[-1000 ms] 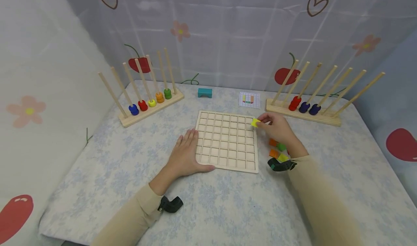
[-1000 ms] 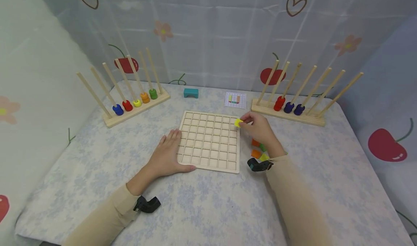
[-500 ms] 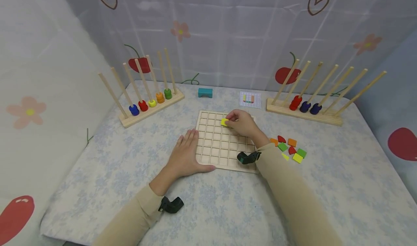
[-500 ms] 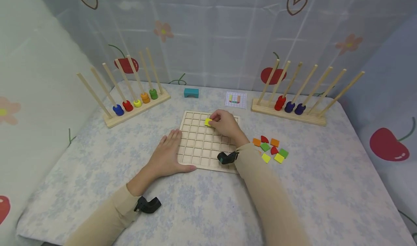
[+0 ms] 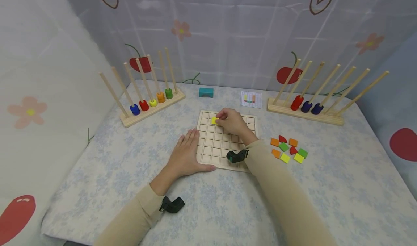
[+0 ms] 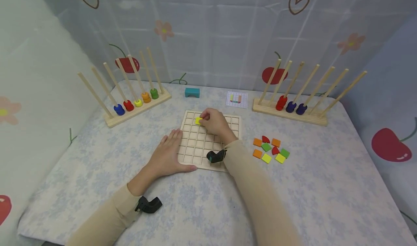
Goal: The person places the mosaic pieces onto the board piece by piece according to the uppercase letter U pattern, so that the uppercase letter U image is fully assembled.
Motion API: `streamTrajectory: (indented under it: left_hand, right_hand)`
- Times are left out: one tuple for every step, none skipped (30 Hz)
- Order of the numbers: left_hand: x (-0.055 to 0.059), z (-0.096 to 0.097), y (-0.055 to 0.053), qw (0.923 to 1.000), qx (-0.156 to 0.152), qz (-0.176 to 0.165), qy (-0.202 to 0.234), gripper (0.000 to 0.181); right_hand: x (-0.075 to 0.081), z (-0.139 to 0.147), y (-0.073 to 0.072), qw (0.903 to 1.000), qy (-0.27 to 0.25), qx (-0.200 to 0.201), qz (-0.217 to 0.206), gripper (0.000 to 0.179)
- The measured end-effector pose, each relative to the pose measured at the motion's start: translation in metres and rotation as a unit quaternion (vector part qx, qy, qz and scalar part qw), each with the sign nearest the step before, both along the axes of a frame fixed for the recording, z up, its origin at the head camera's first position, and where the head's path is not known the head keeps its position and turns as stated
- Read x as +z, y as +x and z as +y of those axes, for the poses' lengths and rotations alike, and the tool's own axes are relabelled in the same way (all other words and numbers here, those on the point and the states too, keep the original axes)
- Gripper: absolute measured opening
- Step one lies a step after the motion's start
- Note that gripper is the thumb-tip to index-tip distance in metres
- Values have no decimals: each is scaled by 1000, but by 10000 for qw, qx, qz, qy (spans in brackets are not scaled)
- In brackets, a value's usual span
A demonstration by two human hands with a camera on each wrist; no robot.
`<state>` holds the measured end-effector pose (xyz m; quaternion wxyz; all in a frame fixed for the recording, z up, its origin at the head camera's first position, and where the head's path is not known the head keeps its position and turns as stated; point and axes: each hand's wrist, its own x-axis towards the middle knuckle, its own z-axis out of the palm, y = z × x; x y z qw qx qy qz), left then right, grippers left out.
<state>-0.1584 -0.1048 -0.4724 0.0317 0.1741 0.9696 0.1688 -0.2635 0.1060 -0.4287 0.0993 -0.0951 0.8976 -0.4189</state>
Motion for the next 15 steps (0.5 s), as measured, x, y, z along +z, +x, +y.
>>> streamTrajectory:
  left_hand:
    - [0,0,0,10000,-6,1,9,146]
    - [0,0,0,10000,-6,-3,6,146]
    - [-1,0,0,10000,-8,-5,-2,146]
    - [-1,0,0,10000,-13,-1,-3,146]
    - [-1,0,-1,10000,-15,1,-12,146]
    - [-1,0,-1,10000,-18,7,-21,147]
    - [-1,0,-1,10000,-19,9,-14,147]
    - [-1,0,-1,10000,-15,4,-11,147]
    - [-1,-1,-1,10000,-17,7,-1,147]
    - [-1,-1,-1,10000,-16,10,15,147]
    - [0,-1,-1,10000,-14,10,19,147]
    - [0,-1,-1,10000,-13,8,21,147]
    - [0,-1,-1,10000,-12,8,22,147]
    - [0,0,-1,10000,-11,9,8,147]
    - [0,0,-1,10000,-12,9,-5,147]
  right_hand:
    - [0,-2,0,10000,9,2,-12,18]
    - [0,-3,0,10000,20,5,-30,18]
    - [-1,-4,-1,10000,20,2,-56,18]
    - [-1,-5,-1,10000,31,-2,-57,18]
    - [-2,-5,-1,10000,39,-1,-61,18]
    - [-2,-6,-2,10000,36,5,-57,18]
    - [-2,-7,-2,10000,44,16,-39,18]
    - [-2,-8,-3,10000,59,35,-13,18]
    - [-2,-8,-3,9999,82,62,26,18]
    - [-2,-9,-4,9999,116,86,62,18]
    - [-2,-9,-4,9998,148,111,93,18]
    - [-1,-10,-4,9997,180,129,107,18]
    - [-1,-11,-4,9996,220,135,117,18]
    - [-1,-11,-4,9995,257,132,124,17]
    - [-1,-12,-4,9994,299,128,127,17]
